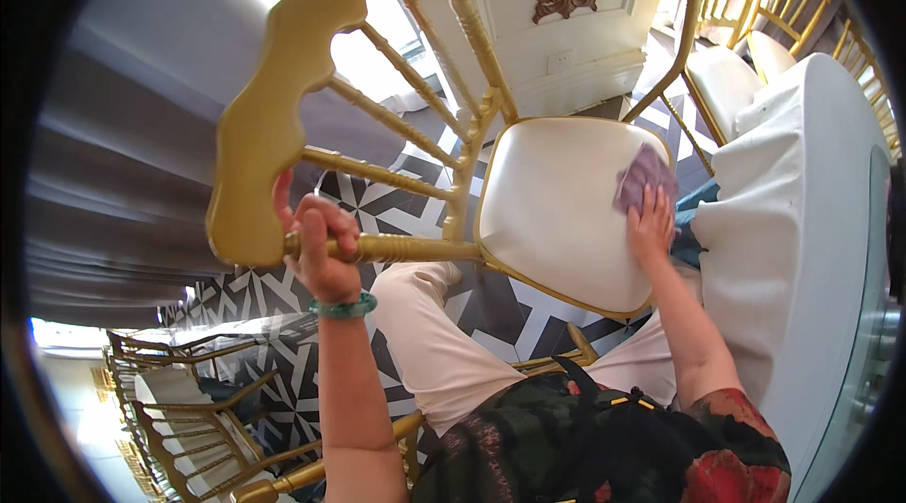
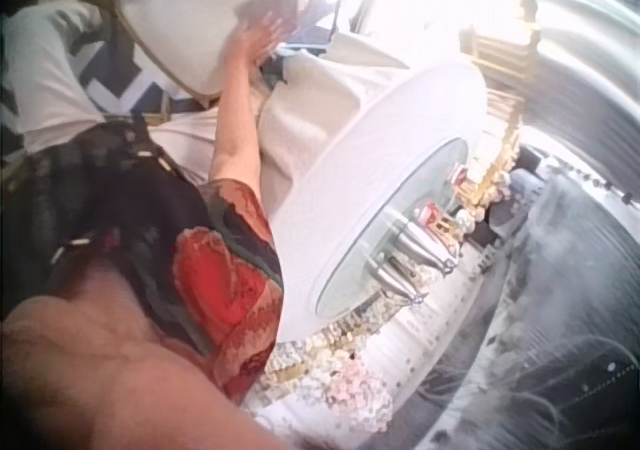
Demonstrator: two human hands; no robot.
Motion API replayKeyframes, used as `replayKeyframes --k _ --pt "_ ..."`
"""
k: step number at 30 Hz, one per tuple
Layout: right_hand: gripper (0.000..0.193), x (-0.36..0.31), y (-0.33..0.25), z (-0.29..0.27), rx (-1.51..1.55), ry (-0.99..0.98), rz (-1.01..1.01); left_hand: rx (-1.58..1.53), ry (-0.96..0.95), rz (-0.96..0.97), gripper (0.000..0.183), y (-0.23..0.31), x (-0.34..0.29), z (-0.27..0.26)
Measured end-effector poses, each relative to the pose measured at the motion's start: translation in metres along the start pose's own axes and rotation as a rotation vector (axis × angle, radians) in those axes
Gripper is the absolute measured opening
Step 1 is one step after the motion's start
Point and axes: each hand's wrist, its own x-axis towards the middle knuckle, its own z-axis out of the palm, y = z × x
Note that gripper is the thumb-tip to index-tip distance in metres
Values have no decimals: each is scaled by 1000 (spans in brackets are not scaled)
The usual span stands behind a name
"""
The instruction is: The person wipes the seat cushion, frame, and legs of a gold-colored chair using a purple cloth, then moves to another chair and continues cleaning the backrest.
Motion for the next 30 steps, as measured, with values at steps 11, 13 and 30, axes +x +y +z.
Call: replayKeyframes --k 11,13,30 --pt "46 -144 -118 -35 71 -226 -827 -5 59 -83 50 13 -6 -2" --pt "39 -140 -117 -23 59 -165 -943 4 90 -96 49 13 -7 -1" --pt "23 -124 -54 -33 424 -25 -349 131 202 -59 33 9 -16 -1"
